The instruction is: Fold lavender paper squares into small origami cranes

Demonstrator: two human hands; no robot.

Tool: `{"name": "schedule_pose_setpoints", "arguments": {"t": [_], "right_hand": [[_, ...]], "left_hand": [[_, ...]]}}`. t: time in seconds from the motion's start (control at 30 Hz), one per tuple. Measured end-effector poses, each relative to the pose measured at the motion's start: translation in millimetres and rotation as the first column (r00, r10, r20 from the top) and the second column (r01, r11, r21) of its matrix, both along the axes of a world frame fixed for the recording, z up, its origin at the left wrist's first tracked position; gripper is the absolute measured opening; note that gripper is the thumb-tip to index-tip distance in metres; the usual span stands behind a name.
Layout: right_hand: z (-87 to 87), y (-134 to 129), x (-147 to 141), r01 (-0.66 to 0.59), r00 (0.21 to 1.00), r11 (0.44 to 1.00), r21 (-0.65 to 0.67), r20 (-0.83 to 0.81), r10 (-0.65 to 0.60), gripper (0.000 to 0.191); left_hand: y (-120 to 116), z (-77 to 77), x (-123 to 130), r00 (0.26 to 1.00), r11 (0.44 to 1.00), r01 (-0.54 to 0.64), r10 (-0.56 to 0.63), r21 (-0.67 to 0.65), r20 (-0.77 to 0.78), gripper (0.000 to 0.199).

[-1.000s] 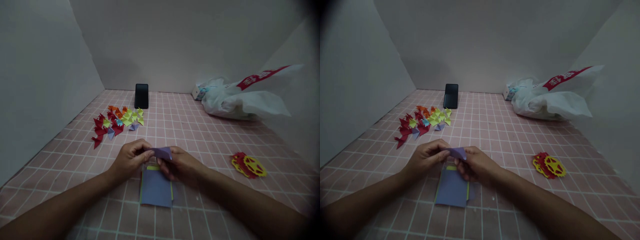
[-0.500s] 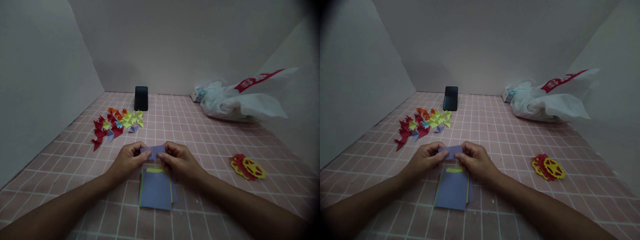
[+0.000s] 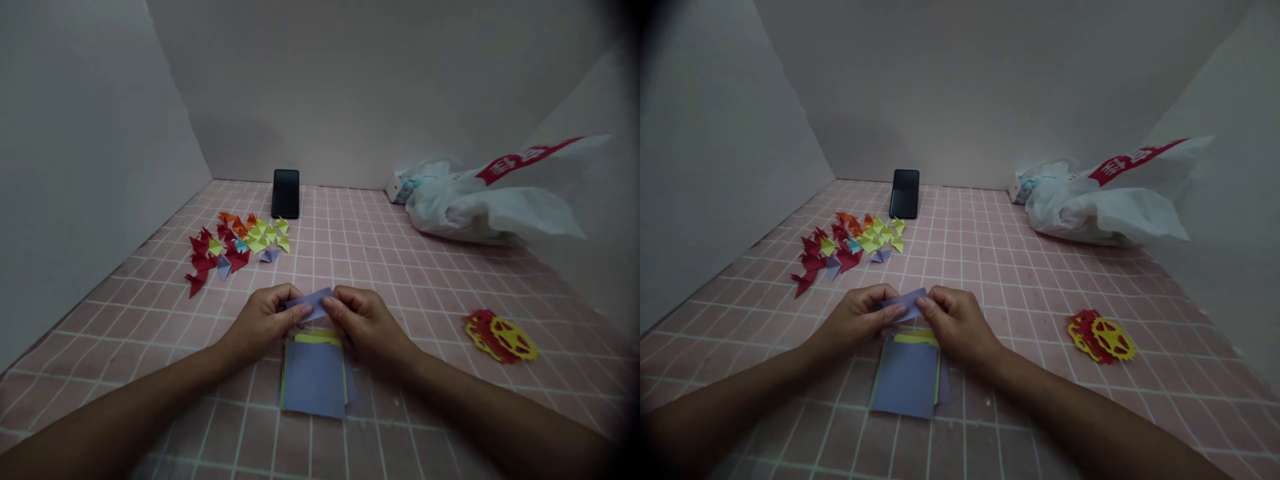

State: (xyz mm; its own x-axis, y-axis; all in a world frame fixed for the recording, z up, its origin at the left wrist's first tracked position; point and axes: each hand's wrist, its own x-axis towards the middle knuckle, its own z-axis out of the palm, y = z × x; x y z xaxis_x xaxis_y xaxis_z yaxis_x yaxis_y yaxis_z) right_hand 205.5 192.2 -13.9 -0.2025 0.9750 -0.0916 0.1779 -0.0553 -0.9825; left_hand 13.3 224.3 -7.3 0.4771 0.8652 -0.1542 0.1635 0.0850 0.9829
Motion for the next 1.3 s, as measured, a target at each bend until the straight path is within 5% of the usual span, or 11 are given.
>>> {"name": "schedule_pose_setpoints", "arguments": {"t": [0.3,0.53,0.7,0.87,0.97,1.07,1.3], "right_hand": [[-0.1,0.8,0.2,-0.127,0.992,0.991,-0.033,-0.013,0.127,0.028],[3.1,-2.1,-1.4,-0.095,0.959,0.947,0.306,0.282,0.005,0.033],[1.9,-0.3,-2.2,0.048,0.988,0.973,0.226,0.131,-0.079,0.034],[1.0,-0.1,-3.1,0.055,0.997,0.975,0.215,0.04,-0.065,0.037],[1.1,-1.9,-7.2,0.065,0.988,0.992,0.111,-0.144,-0.049,0.026],[2.4,-3.6,-11.7,-0.013,0.992,0.999,0.05,-0.125,0.019,0.021],[0.9,-2.3,-13.3,-0.048,0.993,0.999,0.005,-0.106,0.048,0.014]], "left_hand": [[0.7,-2.7,0.3,0.998,0.998,0.056,-0.056,-0.019,-0.021,0.027],[-4.0,2.4,1.5,0.972,0.978,0.182,-0.195,-0.102,-0.133,0.024],[-4.8,0.6,2.0,0.985,0.983,0.125,-0.139,-0.132,-0.103,0.025],[-6.2,-0.2,2.0,0.996,0.981,-0.005,0.022,0.193,-0.087,0.021],[-9.2,1.8,3.8,0.995,0.994,-0.098,0.098,0.054,0.016,0.021],[-12.6,2.1,6.7,0.983,0.991,-0.102,0.113,-0.083,0.145,0.027],[-12.5,-4.3,7.4,0.976,0.988,-0.151,0.15,-0.006,0.16,0.025]]}}
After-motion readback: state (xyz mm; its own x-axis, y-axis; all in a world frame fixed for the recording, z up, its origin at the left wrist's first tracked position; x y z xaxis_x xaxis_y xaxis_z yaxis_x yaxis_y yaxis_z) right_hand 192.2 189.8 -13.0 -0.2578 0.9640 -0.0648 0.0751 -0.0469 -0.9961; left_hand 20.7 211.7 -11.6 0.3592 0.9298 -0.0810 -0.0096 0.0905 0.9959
